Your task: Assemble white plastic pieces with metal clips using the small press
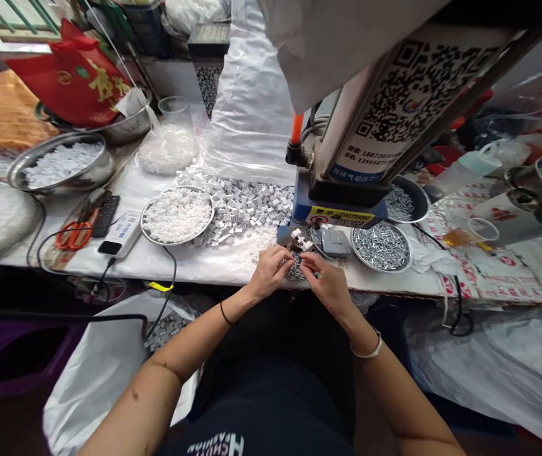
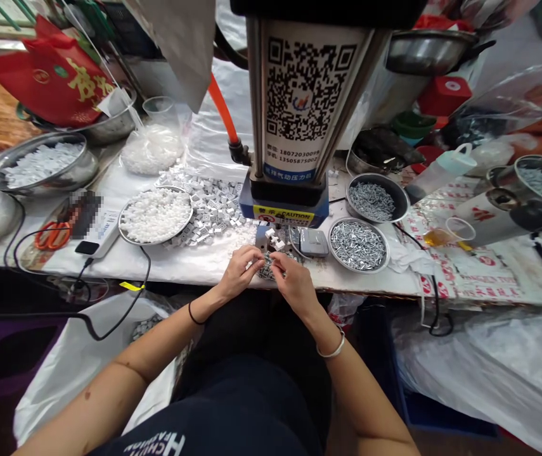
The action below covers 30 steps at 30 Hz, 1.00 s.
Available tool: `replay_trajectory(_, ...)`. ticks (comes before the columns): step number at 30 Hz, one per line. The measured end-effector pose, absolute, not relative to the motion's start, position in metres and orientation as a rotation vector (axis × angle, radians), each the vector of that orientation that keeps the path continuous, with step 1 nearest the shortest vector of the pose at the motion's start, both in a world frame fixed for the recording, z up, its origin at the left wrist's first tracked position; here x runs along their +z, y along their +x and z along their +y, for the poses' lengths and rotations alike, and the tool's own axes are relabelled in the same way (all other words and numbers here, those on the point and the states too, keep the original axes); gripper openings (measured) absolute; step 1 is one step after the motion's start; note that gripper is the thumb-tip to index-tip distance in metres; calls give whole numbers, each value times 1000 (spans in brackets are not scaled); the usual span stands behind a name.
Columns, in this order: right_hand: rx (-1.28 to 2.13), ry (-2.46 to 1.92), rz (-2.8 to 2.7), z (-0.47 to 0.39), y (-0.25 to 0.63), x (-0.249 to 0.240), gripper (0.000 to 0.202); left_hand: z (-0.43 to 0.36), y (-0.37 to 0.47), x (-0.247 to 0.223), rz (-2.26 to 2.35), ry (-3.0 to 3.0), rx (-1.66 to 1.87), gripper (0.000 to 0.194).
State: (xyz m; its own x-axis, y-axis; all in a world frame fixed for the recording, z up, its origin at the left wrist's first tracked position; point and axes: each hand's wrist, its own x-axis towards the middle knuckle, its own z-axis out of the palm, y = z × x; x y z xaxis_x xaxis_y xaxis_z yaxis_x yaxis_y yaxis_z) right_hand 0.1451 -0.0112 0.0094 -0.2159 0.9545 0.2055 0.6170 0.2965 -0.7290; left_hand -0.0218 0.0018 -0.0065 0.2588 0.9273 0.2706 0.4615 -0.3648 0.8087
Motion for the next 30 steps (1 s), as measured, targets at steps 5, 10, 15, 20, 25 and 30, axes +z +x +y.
replay_trajectory(5, 602, -1353, -2044, -12, 143, 14, 26, -1, -23, -3, 1212, 1958, 1001, 18)
replay_trajectory(10, 714, -1313, -1942, -12, 143, 16, 24, -1, -20, -4, 1060, 1538, 990, 24)
replay_trajectory(15, 774, -1296, -1714, -14, 137, 7, 16, 2, -21, -11, 856, 1086, 951, 33)
replay_trajectory(20, 664, -1381, -1574, -21, 129, 3, 11, 49, -50, -17, 1187, 1581, 1008, 33)
replay_trajectory(25, 882, -1388, -1435, -29, 128, -3, 11, 111, -75, -34, 1925, 2090, 747, 17)
replay_trajectory(30, 1024, -1363, -1307, -42, 125, -13, 11, 124, -66, -39, 1955, 2096, 566, 11)
